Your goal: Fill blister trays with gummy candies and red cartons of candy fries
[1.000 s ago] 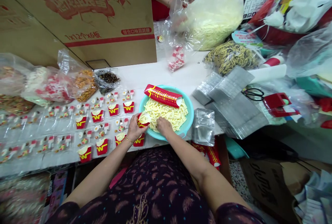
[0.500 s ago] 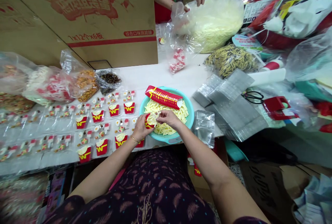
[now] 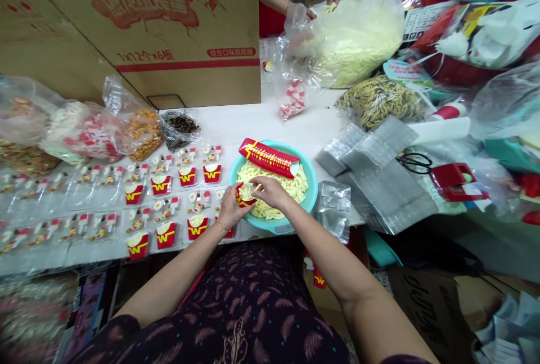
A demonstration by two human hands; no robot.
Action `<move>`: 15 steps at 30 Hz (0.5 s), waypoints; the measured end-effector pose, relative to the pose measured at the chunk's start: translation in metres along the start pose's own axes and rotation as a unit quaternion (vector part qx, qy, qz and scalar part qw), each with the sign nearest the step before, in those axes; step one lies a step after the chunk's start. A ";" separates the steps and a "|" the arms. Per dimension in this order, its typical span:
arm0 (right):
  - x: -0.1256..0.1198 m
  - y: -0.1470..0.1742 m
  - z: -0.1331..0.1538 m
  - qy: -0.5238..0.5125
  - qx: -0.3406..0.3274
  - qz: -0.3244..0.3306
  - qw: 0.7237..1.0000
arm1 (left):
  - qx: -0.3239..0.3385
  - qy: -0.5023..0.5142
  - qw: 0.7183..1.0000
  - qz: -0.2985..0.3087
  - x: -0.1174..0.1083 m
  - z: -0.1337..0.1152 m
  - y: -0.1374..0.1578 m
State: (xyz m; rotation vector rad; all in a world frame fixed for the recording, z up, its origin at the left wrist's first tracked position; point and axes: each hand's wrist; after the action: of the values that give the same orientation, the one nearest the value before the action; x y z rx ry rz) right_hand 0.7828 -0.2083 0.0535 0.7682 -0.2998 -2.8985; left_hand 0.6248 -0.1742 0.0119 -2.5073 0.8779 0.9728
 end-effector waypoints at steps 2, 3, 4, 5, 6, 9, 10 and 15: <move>0.000 0.001 0.000 0.040 -0.005 -0.016 0.999 | -0.001 0.000 1.000 -0.004 0.000 0.000 0.000; 0.002 0.002 0.001 0.068 -0.007 -0.015 0.998 | -0.001 -0.003 1.000 -0.007 0.001 -0.001 0.000; 0.005 0.002 0.002 0.097 -0.011 -0.007 0.995 | -0.001 -0.007 1.000 -0.010 0.002 -0.001 0.000; 0.009 0.002 0.004 0.123 -0.016 0.005 0.992 | 0.001 -0.012 1.000 -0.014 0.004 -0.002 0.000; 0.012 0.001 0.006 0.144 -0.021 0.022 0.989 | 0.002 -0.017 1.000 -0.019 0.006 -0.003 0.000; 0.017 -0.001 0.012 0.144 -0.040 0.080 0.986 | 0.000 -0.031 0.999 -0.032 0.011 -0.005 0.000; 0.017 -0.002 0.014 0.125 -0.042 0.087 0.987 | -0.005 -0.033 0.999 -0.038 0.011 -0.006 0.000; 0.014 -0.015 0.027 0.057 -0.072 0.096 0.991 | -0.067 -0.002 0.995 -0.077 -0.004 -0.011 0.009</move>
State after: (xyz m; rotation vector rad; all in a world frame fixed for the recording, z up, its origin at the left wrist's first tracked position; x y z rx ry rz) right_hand 0.7557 -0.1920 0.0661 0.8270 -0.1423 -2.6503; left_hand 0.6220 -0.1842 0.0219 -2.6384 0.6258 1.0155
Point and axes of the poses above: each hand's wrist, its own y-axis away from the middle knuckle, its own x-axis out of the palm, z = x × y, and after that the axes turned 7 degrees about z, right-handed
